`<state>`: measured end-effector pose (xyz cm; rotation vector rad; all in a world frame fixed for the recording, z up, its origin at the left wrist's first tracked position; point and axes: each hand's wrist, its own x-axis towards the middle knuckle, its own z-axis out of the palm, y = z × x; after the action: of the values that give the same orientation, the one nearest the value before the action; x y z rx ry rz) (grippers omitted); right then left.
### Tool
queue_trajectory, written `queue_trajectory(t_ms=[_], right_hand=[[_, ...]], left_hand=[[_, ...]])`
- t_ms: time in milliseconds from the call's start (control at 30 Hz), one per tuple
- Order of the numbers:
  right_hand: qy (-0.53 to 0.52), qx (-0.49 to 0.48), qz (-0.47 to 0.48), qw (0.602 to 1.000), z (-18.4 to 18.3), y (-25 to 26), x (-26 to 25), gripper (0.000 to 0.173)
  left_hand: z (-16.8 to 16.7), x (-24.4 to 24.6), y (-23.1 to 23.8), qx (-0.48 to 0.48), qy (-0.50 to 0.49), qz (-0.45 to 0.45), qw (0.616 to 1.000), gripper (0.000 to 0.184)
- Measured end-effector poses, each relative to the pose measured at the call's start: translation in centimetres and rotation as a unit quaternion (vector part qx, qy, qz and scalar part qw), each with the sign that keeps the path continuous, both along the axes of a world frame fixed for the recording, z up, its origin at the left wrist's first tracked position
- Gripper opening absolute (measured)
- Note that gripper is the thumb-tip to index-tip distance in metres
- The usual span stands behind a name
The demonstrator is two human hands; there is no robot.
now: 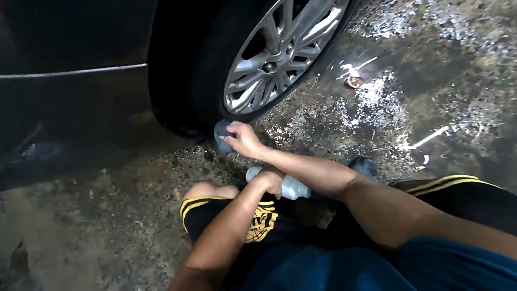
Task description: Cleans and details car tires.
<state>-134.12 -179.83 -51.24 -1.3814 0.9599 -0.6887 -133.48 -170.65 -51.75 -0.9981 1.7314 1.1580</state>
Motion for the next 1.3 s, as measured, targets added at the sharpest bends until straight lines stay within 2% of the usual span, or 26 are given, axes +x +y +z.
queue_trajectory(t_ms=[67,100,167,233,300,367,400,533,567,633,700,767,833,867,900,967,1033,1067,1200,1267,1300], right_hand=[[0.069,-0.223,0.079,0.969,-2.2,-1.0,-1.2,0.038],[0.096,-0.287,0.098,0.948,-3.8,-1.5,-1.6,0.04],[0.101,-0.387,0.088,0.912,-5.1,-2.2,-1.7,0.033],[0.038,-0.485,0.019,0.874,-1.8,-3.1,-1.2,0.026],[-0.042,-0.55,-0.137,0.823,3.6,-4.2,-0.8,0.023],[-0.089,-0.57,-0.249,0.778,6.8,-5.8,-1.0,0.022],[-0.09,-0.575,-0.248,0.774,6.6,-5.9,-1.1,0.02],[0.053,-0.546,-0.015,0.836,-0.9,-3.2,-1.1,0.016],[0.067,-0.544,0.0,0.836,-1.4,-3.0,-1.1,0.017],[0.027,-0.574,-0.066,0.816,0.9,-4.0,-1.3,0.021],[-0.019,-0.593,-0.192,0.781,5.6,-7.0,-3.3,0.021],[-0.05,-0.568,-0.339,0.748,9.5,-10.9,-7.1,0.018],[-0.07,-0.541,-0.436,0.716,11.7,-14.1,-10.3,0.022],[-0.077,-0.541,-0.449,0.707,12.1,-14.4,-10.6,0.023],[-0.079,-0.553,-0.433,0.708,12.1,-13.6,-10.0,0.023],[-0.09,-0.602,-0.33,0.722,11.0,-11.0,-7.8,0.012],[-0.068,-0.655,-0.245,0.711,9.4,-10.9,-7.6,0.008],[-0.045,-0.672,-0.252,0.695,9.2,-12.0,-8.6,0.009],[0.097,-0.681,-0.412,0.597,8.6,-19.1,-17.8,0.008],[0.176,-0.634,-0.481,0.579,5.4,-22.4,-22.8,0.012],[0.213,-0.594,-0.506,0.587,3.0,-23.4,-24.7,0.016]], left_hand=[[-0.4,0.1,-0.1,-0.019,0.035,0.009,0.999,0.065],[-0.8,0.3,-0.1,-0.031,0.054,0.019,0.998,0.065],[-1.0,0.8,-0.2,-0.042,0.066,0.035,0.996,0.067],[-0.6,1.1,-0.5,-0.041,0.042,0.044,0.997,0.071],[-0.1,1.2,-0.4,-0.038,0.022,0.054,0.998,0.077],[-0.1,1.3,-0.2,-0.044,0.027,0.058,0.997,0.077],[-0.3,1.3,0.0,-0.047,0.038,0.063,0.996,0.075],[-0.9,1.7,-0.5,-0.049,0.064,0.067,0.994,0.073],[-1.1,1.6,-0.7,-0.051,0.06,0.07,0.994,0.073],[-1.4,1.8,-0.8,-0.058,0.056,0.076,0.994,0.08],[-1.7,1.8,-0.8,-0.07,0.073,0.086,0.991,0.088],[-1.8,2.0,-0.5,-0.075,0.088,0.086,0.989,0.09],[-2.0,2.3,-0.5,-0.081,0.1,0.089,0.988,0.089],[-2.1,2.4,-0.5,-0.078,0.104,0.09,0.987,0.09],[-2.2,2.4,-0.5,-0.076,0.106,0.09,0.987,0.092],[-2.3,2.2,-0.9,-0.075,0.101,0.082,0.989,0.094],[-2.2,1.5,-1.3,-0.075,0.09,0.079,0.99,0.092],[-2.1,1.2,-1.5,-0.08,0.088,0.074,0.99,0.092],[-2.5,1.3,-1.4,-0.083,0.13,0.106,0.982,0.095],[-2.5,1.5,-1.5,-0.085,0.131,0.111,0.982,0.097],[-2.4,1.5,-1.5,-0.088,0.126,0.109,0.982,0.096]])
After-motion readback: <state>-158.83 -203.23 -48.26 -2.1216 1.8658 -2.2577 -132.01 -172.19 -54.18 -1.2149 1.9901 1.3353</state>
